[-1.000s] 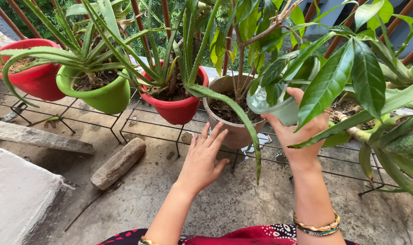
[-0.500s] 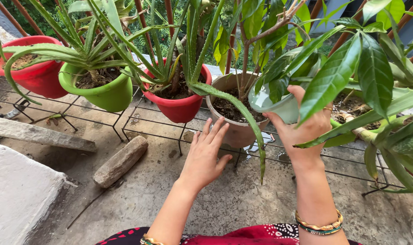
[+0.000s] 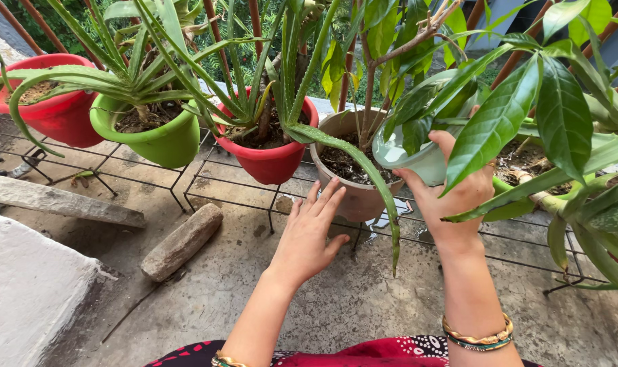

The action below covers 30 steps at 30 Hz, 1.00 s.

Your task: The person waters several potted plants on a balcony using a plastic bowl, moving between different pots and touching the leaves of a larger plant.

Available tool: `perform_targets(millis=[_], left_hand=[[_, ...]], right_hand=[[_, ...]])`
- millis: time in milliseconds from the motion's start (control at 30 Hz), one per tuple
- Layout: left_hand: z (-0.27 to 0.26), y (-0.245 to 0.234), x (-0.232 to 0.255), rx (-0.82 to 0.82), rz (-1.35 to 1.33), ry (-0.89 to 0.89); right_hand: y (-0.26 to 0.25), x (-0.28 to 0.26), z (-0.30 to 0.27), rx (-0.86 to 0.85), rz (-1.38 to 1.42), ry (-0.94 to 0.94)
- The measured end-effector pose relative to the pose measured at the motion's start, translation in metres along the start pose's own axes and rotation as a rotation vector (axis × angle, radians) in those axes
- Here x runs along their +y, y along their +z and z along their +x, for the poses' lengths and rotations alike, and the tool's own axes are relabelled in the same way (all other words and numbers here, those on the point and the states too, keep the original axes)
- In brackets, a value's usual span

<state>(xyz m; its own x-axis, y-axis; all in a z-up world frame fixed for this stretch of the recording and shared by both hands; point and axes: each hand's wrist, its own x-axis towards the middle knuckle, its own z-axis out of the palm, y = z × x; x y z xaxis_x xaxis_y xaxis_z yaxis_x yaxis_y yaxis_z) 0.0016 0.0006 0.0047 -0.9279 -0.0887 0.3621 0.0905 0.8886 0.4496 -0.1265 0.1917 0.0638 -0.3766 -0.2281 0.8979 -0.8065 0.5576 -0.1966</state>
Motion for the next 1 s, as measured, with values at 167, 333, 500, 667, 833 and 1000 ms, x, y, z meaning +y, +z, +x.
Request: perform_targets(millis=[167, 333, 500, 667, 833, 1000], left_hand=[[0.0, 0.0, 0.0, -0.005, -0.001, -0.008], [0.0, 0.001, -0.001, 0.002, -0.002, -0.009], [-0.001, 0.004, -0.001, 0.014, -0.014, 0.0], [-0.001, 0.005, 0.0, 0.014, -0.01, -0.003], [-0.001, 0.003, 0.001, 0.006, -0.008, -0.009], [-0.001, 0.003, 0.002, 0.002, -0.001, -0.01]], right_hand=[[0.004, 0.003, -0.006, 0.02, 0.018, 0.026], [0.01, 0.007, -0.01, 0.034, -0.034, 0.024], [0.007, 0.007, -0.01, 0.031, -0.015, 0.017], [0.0, -0.005, -0.004, 0.057, -0.015, 0.016], [0.0, -0.004, -0.006, 0.012, 0.008, 0.055], [0.001, 0.0, -0.009, 0.011, -0.016, 0.049]])
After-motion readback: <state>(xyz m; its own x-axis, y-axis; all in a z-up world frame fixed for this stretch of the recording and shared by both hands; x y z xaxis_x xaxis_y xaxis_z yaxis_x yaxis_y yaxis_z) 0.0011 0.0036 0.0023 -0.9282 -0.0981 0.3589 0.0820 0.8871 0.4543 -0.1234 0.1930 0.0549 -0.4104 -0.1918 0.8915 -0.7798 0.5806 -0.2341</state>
